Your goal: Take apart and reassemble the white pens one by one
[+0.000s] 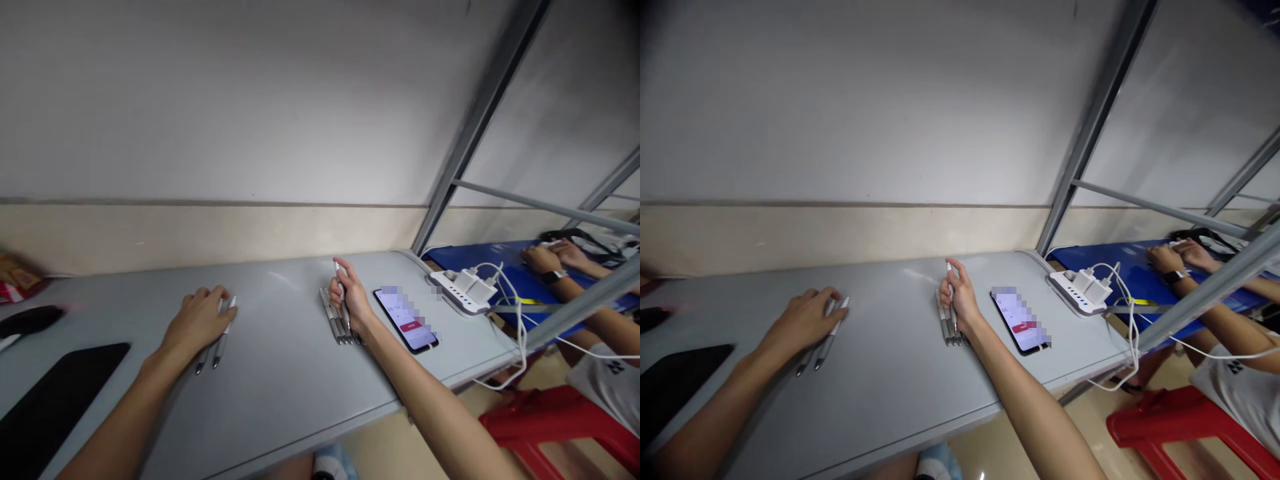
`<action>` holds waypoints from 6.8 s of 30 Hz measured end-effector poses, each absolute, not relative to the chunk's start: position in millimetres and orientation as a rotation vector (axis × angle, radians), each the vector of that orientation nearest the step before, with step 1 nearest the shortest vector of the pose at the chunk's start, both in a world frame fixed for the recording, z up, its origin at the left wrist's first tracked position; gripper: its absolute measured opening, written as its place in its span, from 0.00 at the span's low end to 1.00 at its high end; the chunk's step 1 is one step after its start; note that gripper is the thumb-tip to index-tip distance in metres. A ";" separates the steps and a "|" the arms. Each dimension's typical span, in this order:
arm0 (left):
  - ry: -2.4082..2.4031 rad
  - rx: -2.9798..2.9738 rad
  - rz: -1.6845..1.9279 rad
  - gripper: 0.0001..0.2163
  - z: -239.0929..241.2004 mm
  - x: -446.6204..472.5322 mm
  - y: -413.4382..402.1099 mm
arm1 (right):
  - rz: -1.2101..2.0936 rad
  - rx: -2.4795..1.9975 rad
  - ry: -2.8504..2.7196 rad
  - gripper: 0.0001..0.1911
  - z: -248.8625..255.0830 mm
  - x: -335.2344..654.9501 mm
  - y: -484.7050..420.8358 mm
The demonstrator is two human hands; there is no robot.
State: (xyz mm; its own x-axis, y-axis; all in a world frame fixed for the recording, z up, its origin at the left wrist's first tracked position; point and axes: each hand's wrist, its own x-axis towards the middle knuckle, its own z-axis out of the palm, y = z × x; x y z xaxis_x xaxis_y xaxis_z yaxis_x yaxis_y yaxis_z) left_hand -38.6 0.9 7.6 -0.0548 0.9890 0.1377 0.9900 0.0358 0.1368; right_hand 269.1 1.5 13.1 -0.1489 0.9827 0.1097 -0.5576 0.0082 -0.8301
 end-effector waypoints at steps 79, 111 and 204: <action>-2.095 -2.096 -0.182 0.15 15.0 -7.5 -17.2 | 0.255 -1.475 -2.114 0.13 -1.0 276.5 20.7; -1.650 -2.929 -0.922 0.12 14.9 47.2 -37.8 | 0.544 -0.970 -2.229 0.16 12.6 253.3 -12.4; -1.619 -2.593 -0.719 0.14 3.8 34.2 -28.2 | 0.226 -1.082 -2.058 0.09 4.4 295.5 7.7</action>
